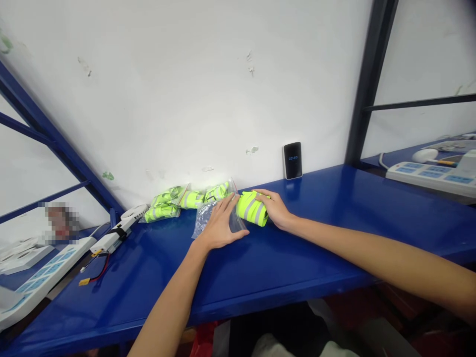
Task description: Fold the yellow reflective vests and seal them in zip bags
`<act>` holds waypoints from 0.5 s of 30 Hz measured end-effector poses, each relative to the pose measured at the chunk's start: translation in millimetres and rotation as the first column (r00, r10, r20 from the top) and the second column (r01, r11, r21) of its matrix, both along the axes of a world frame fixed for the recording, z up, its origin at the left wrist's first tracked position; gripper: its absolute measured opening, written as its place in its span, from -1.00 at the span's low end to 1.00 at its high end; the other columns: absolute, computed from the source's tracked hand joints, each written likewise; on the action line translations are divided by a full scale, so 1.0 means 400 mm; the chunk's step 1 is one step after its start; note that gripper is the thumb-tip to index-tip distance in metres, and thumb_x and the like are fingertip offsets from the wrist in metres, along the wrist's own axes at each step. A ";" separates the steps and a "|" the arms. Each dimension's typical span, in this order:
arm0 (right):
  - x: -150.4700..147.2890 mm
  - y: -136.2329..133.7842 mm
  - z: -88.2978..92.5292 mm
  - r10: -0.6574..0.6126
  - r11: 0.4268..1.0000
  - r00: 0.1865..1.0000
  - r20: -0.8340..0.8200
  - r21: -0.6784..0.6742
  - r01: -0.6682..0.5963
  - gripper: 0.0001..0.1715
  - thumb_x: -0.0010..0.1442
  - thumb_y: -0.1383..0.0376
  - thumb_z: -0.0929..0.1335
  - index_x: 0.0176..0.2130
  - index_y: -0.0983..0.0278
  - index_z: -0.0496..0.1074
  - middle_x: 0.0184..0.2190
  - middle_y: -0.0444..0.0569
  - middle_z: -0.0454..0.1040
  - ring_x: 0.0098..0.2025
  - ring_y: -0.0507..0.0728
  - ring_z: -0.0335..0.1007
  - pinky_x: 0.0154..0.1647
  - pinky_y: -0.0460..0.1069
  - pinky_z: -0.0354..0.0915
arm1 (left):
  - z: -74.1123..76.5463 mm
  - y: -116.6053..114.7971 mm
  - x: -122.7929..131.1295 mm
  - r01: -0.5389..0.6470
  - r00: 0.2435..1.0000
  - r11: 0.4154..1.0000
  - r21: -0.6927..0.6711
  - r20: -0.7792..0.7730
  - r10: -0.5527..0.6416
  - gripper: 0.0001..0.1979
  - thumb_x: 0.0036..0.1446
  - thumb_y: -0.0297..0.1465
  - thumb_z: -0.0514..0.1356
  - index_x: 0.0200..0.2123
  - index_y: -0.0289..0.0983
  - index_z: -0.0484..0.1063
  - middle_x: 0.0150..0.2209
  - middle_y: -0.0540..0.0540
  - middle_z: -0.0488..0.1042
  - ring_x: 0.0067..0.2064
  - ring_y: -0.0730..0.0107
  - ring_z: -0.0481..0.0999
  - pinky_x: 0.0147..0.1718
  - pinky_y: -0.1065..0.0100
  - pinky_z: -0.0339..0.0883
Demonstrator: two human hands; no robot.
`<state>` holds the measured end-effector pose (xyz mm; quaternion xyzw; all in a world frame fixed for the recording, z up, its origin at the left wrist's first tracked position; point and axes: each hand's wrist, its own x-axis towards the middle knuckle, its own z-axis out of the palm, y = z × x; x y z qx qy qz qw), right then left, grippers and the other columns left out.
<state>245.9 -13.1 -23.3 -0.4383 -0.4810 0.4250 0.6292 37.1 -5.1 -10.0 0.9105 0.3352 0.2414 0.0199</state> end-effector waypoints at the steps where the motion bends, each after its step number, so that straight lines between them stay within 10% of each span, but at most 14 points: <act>1: -0.001 0.000 -0.001 0.004 1.000 1.000 -0.022 -0.015 -0.004 -0.53 0.03 0.20 0.34 -0.06 0.32 0.51 -0.10 0.03 0.53 -0.14 0.20 0.42 -0.20 0.01 0.28 | -0.003 0.003 0.000 -0.027 0.999 0.999 0.032 -0.041 0.029 -0.02 -0.03 0.02 0.28 0.36 -0.07 -0.13 0.38 -0.15 -0.06 0.36 -0.07 -0.06 0.27 -0.09 -0.12; 10: 0.003 -0.006 0.011 0.220 0.975 0.968 -0.118 0.000 -0.221 -0.58 -0.02 0.29 0.41 -0.10 0.28 0.52 -0.14 -0.01 0.56 -0.16 0.17 0.45 -0.18 -0.01 0.34 | -0.006 0.019 -0.006 -0.078 0.997 0.987 0.139 0.024 0.076 -0.07 -0.02 0.08 0.24 0.32 -0.11 -0.01 0.28 -0.19 0.19 0.27 -0.03 0.11 0.20 -0.01 -0.04; 15: 0.033 -0.022 0.039 0.545 0.781 0.775 -0.319 -0.142 -0.608 -0.67 -0.01 0.31 0.38 -0.19 0.36 0.50 -0.31 0.07 0.59 -0.36 0.16 0.50 -0.30 0.03 0.41 | -0.005 0.020 -0.006 0.002 0.996 0.998 0.062 0.087 -0.008 -0.05 -0.03 -0.01 0.30 0.34 -0.12 -0.05 0.31 -0.20 0.12 0.30 0.02 0.10 0.25 0.01 -0.06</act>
